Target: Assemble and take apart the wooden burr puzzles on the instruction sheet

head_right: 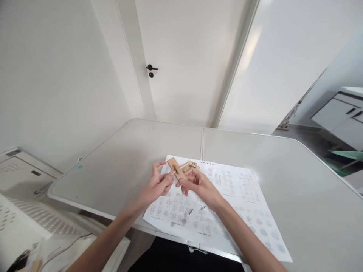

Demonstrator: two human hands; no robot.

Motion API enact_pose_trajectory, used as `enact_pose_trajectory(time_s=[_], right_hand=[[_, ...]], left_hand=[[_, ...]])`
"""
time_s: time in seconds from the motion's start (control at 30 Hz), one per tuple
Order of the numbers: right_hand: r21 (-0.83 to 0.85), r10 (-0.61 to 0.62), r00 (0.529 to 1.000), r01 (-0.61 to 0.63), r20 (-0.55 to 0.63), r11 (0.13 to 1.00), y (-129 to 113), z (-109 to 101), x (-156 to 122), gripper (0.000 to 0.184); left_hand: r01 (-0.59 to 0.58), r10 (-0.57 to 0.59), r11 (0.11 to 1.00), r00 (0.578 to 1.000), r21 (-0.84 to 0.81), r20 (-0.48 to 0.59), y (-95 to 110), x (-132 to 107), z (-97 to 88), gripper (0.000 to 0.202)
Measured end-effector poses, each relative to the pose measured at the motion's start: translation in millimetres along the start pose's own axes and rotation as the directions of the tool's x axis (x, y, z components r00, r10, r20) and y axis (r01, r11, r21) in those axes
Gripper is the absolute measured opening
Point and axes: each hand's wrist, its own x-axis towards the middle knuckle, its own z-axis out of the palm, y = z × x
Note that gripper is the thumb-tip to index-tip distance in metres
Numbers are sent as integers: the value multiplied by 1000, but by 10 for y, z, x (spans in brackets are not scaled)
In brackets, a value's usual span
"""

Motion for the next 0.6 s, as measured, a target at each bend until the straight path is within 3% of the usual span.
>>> enact_pose_trajectory(time_s=[0.1, 0.2, 0.23, 0.3, 0.33, 0.4, 0.53, 0.6], right_hand=[[189, 135, 978, -104, -159, 976, -24, -177, -99, 24], [289, 187, 936, -98, -299, 952, -76, -455, -209, 21], [305, 186, 922, -79, -340, 949, -102, -563, -257, 19], [332, 195, 895, -56, -402, 942, -161, -787, -368, 16], [336, 199, 879, -47, -434, 941, -190, -900, -430, 15], [316, 199, 846, -38, -494, 948, -235, -1122, -557, 15], [134, 124, 792, -54, -598, 990, -267, -1525, -788, 14], [13, 86, 744, -104, -663, 995, -264, -1693, -875, 21]], left_hand=[[20, -23, 995, 999, 93, 32, 0, 269, 53, 54], [-83, 88, 966, 996, 244, -10, -2, 579, -9, 46], [-140, 154, 928, 988, 345, -13, -10, 676, -52, 41], [-271, 293, 764, 954, 586, 59, -44, 840, -146, 32], [-330, 346, 676, 932, 658, 112, -69, 902, -188, 30], [-392, 385, 599, 905, 698, 178, -131, 985, -246, 30], [-532, 367, 462, 843, 710, 393, -267, 1059, -261, 58], [-562, 312, 449, 827, 695, 467, -320, 1094, -245, 78]])
